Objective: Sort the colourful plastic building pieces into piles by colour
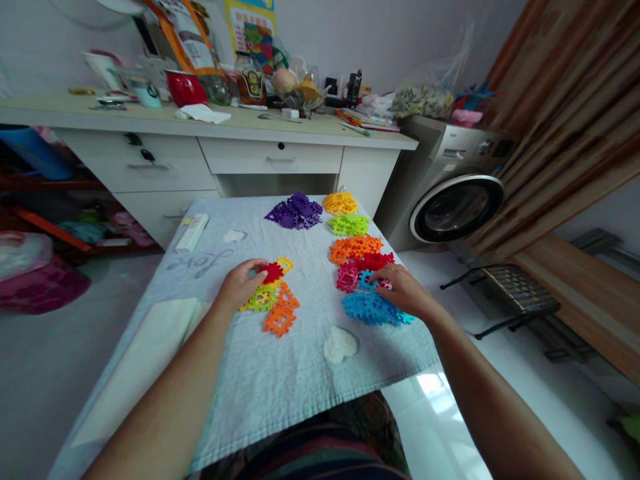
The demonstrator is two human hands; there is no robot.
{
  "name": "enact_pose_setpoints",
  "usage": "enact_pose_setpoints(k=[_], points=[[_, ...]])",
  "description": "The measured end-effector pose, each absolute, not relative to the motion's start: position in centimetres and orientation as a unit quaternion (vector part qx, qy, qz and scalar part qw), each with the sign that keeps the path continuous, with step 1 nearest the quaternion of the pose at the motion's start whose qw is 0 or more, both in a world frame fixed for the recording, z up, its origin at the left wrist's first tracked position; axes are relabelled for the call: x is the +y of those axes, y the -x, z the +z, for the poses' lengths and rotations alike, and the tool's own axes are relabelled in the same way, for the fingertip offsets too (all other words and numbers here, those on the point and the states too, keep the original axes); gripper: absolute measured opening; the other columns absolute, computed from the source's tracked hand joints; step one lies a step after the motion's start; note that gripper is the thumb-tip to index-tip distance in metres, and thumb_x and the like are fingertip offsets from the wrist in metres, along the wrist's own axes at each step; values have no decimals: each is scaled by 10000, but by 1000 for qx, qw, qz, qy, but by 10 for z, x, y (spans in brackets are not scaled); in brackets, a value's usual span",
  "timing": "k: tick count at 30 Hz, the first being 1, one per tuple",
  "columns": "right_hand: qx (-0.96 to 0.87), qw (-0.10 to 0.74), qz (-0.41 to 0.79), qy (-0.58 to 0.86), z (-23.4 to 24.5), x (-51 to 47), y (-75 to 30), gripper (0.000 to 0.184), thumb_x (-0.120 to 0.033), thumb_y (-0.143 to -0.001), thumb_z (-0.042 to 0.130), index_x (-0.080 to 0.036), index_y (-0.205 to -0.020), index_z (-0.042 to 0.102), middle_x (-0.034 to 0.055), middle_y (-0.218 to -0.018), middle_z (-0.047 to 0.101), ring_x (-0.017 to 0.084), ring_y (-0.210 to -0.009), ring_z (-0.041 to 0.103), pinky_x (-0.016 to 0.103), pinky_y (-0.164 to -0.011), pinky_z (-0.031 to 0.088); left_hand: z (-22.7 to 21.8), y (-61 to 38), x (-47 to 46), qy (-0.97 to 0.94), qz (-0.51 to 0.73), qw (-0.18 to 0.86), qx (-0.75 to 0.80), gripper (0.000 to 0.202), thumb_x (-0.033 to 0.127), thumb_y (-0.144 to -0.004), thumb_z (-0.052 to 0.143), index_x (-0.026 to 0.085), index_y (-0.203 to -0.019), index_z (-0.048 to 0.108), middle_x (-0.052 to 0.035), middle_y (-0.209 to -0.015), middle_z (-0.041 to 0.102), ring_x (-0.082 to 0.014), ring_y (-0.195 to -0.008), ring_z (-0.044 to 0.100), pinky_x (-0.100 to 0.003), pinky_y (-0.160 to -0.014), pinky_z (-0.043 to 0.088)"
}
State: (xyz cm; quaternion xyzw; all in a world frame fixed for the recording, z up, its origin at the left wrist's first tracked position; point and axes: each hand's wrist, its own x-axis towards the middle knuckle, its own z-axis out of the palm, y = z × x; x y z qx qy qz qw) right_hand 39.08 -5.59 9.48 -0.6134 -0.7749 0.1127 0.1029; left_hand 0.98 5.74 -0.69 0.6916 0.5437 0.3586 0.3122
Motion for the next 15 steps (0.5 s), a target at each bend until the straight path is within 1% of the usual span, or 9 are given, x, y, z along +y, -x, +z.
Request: enact_pose_setpoints(k=[4,8,12,15], points=[[-737,34,35,674,99,-39,-388,269,-196,-852,568,-215,-1079,710,114,-1057,639,257,-1003,542,357,-878,374,-8,-9,58,-693,358,309,545,392,401,-767,554,178,-1071,662,-76,-1096,694,-226,-991,640,-388,-981,467],[-735,-36,-5,677,96,-25,-381,300,-226,-874,560,-249,-1141,696,132,-1085,597,281,-1033,502,366,-873,357,-7,-9,58,-695,359,308,541,388,392,-767,548,182,-1073,662,-71,-1082,700,-224,-982,644,-382,-969,475],[-751,-78,-20,655,94,-20,-372,307,-242,-856,601,-268,-1149,689,136,-1111,570,298,-1057,475,389,-886,349,-6,-9,57,-696,357,309,541,383,382,-766,544,182,-1069,665,-69,-1071,703,-223,-971,646,-376,-957,481],[-755,-93,-34,648,95,-20,-368,277,-223,-865,578,-250,-1116,692,140,-1091,566,299,-1049,470,399,-883,348,-5,-9,57,-693,357,311,544,380,376,-763,546,188,-1071,665,-62,-1066,704,-219,-968,647,-367,-955,480]])
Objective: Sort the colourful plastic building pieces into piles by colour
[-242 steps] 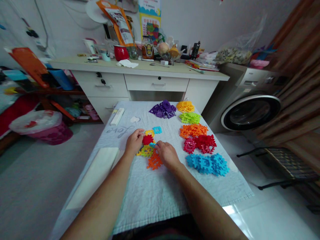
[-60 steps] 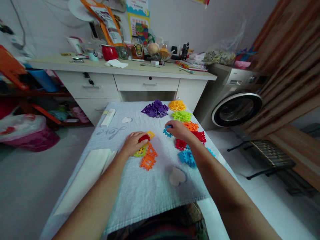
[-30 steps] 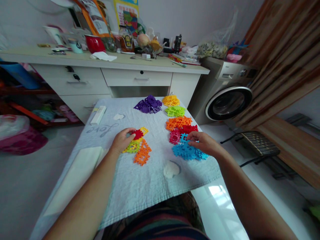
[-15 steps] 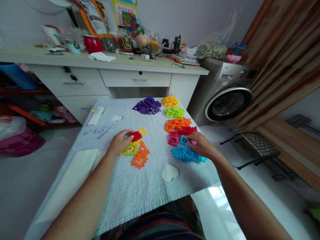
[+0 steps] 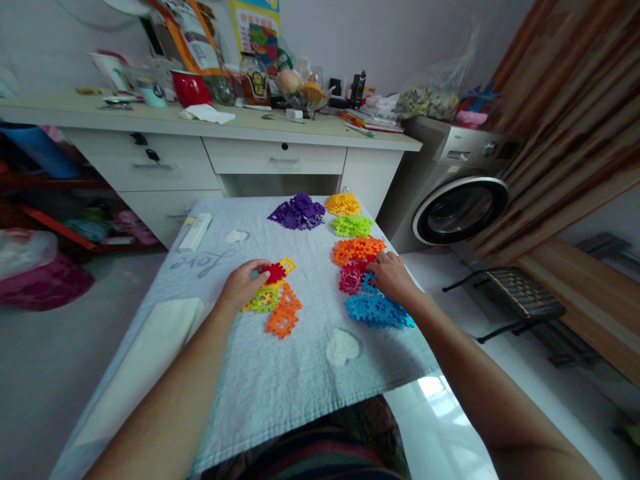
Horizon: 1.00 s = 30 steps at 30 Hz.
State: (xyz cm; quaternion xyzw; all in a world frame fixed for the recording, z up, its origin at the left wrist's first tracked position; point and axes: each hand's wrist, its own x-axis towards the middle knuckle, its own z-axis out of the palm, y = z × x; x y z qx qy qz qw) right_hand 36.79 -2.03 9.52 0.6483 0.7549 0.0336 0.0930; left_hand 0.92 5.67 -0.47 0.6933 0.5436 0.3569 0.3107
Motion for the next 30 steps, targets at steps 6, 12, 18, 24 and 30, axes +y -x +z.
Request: enact_pose_setpoints(k=[6,12,18,24,30], points=[[767,71,42,-637,97,-21,-371,206,-175,-829,583,-196,-1009,681,140,-1071,587,283,-1008,498,349,-812,357,-5,-8,57,-693,354,310,546,381,380,-765,544,191,-1074,663,-61,-1082,703,-216,-969,648,-366,-961,475],[793,-6,-45,-608,102,-23,-385,89,-94,-757,568,-175,-789,589,39,-803,632,163,-758,526,277,-744,341,-8,-7,58,-694,359,312,540,384,388,-767,550,191,-1076,663,-63,-1078,706,-220,-978,647,-366,-951,485],[757,-131,-115,-629,122,-36,-405,49,-208,-773,605,-179,-772,566,10,-724,596,136,-668,497,248,-615,326,-8,-8,57,-693,361,311,542,374,389,-775,555,194,-1075,666,-61,-1067,708,-219,-991,644,-369,-964,480],[691,-264,-261,-621,123,-52,-422,223,-364,-788,639,-180,-901,582,-17,-696,553,117,-623,480,230,-563,365,-5,-9,56,-694,359,304,546,376,400,-768,558,193,-1061,673,-61,-1050,711,-223,-987,646,-377,-966,481],[673,-221,-410,-575,111,-64,-418,216,-359,-793,625,-166,-891,613,-19,-704,545,116,-643,500,231,-580,392,-5,-10,56,-695,355,307,545,384,410,-771,554,186,-1063,664,-71,-1079,704,-226,-991,647,-383,-970,476]])
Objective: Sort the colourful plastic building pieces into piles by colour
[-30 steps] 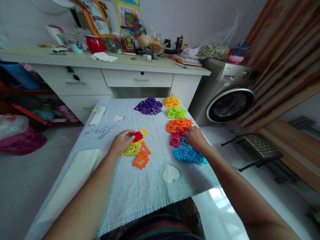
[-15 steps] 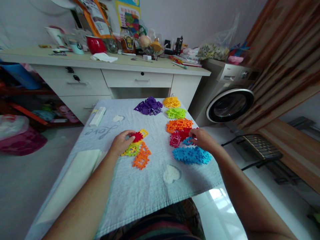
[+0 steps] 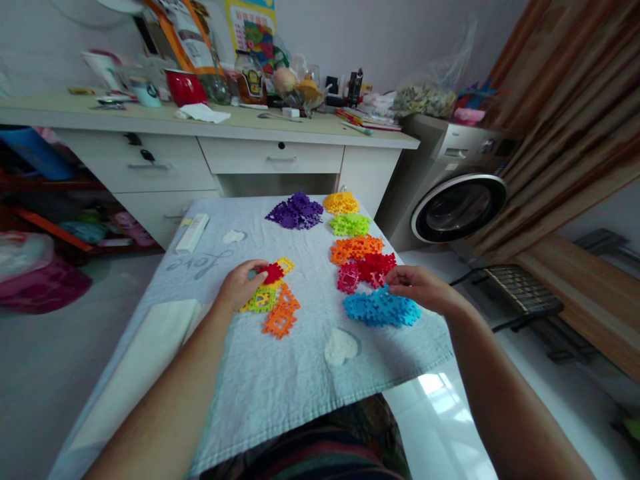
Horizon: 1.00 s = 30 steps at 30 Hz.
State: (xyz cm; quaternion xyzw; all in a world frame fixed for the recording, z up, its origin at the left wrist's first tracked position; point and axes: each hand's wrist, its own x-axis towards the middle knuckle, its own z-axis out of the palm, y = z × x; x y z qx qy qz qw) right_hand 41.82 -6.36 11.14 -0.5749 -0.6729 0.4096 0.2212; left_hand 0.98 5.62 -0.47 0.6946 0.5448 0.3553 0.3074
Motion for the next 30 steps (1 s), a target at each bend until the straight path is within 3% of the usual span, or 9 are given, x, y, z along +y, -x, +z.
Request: enact_pose_setpoints(k=[11,22,27,30], points=[[-755,118,232,602,107,-58,-405,137,-207,-783,528,-174,-808,659,13,-743,639,145,-688,547,250,-624,388,-5,-8,57,-695,354,308,545,376,397,-775,558,191,-1071,666,-64,-1095,703,-221,-999,647,-373,-980,469],[-761,129,154,617,115,-51,-403,145,-200,-820,543,-173,-823,686,50,-836,690,177,-779,598,275,-712,419,-3,-10,55,-690,358,319,542,377,419,-774,564,197,-1059,669,-56,-1072,711,-222,-989,650,-369,-962,481],[-761,83,54,642,111,-19,-407,232,-182,-842,548,-160,-995,722,130,-1132,649,244,-1060,566,360,-936,383,-4,-10,56,-690,358,319,542,368,402,-772,561,196,-1055,672,-59,-1059,713,-223,-977,652,-378,-968,478],[-738,21,18,674,99,-3,-409,297,-233,-863,553,-193,-1110,714,150,-1291,555,281,-1148,507,402,-959,369,-5,-9,57,-690,363,317,541,366,400,-771,563,197,-1055,675,-57,-1048,716,-223,-984,652,-378,-965,482]])
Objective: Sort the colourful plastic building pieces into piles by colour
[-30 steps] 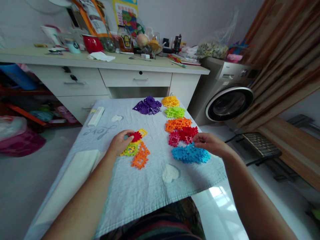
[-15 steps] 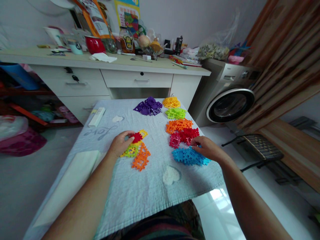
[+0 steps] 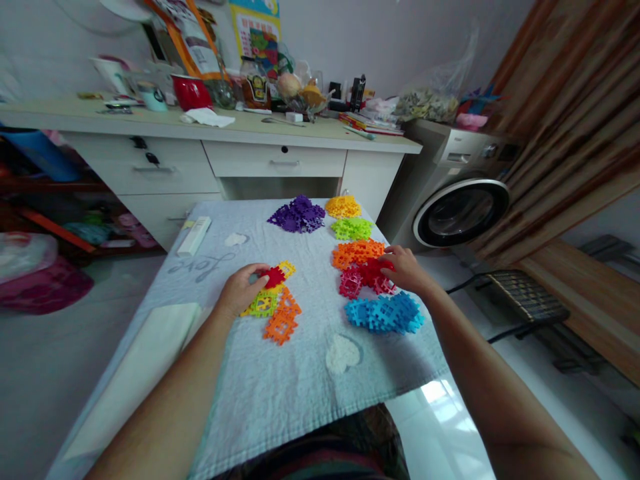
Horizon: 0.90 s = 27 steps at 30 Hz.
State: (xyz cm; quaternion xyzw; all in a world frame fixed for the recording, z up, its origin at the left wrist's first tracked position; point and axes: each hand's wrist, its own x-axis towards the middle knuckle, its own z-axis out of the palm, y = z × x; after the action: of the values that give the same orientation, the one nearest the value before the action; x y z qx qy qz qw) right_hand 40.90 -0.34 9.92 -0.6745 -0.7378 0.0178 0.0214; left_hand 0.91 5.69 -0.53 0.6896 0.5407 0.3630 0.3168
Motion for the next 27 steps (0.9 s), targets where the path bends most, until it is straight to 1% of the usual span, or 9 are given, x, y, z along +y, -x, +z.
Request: enact_pose_setpoints(k=[3,6,10,16,23,27], points=[[-732,-9,13,681,91,1,-411,290,-297,-882,547,-232,-1101,726,138,-1301,539,290,-1139,494,416,-946,372,-6,-9,57,-690,362,316,541,368,405,-773,564,199,-1057,673,-56,-1053,717,-224,-992,651,-377,-962,484],[-743,-14,13,669,91,-2,-412,273,-292,-884,542,-228,-1064,738,136,-1259,562,289,-1156,482,424,-958,359,-6,-8,58,-692,359,318,540,375,410,-772,562,201,-1063,671,-57,-1063,716,-226,-991,652,-381,-962,485],[-755,-9,26,655,95,-7,-415,259,-273,-873,549,-207,-1036,740,141,-1232,579,282,-1182,480,423,-981,340,-7,-8,59,-690,358,319,542,380,412,-769,561,199,-1064,669,-62,-1078,712,-230,-988,654,-385,-962,483],[-780,12,47,624,95,-13,-421,237,-292,-867,557,-198,-1004,726,123,-1170,620,268,-1190,492,416,-1000,324,-10,-7,60,-689,362,322,539,380,413,-772,563,202,-1070,669,-60,-1078,712,-227,-990,655,-380,-957,483],[-787,22,68,612,97,-14,-420,208,-269,-854,565,-178,-972,710,106,-1101,654,248,-1078,571,378,-969,367,-6,-8,59,-691,358,320,540,374,406,-767,558,199,-1057,669,-57,-1066,714,-227,-984,652,-374,-960,480],[-784,28,68,616,97,-13,-420,229,-258,-843,579,-159,-1017,689,106,-1098,676,248,-1058,601,363,-959,388,-4,-8,59,-693,354,316,544,377,403,-767,549,193,-1057,667,-60,-1068,709,-227,-989,647,-379,-977,468]])
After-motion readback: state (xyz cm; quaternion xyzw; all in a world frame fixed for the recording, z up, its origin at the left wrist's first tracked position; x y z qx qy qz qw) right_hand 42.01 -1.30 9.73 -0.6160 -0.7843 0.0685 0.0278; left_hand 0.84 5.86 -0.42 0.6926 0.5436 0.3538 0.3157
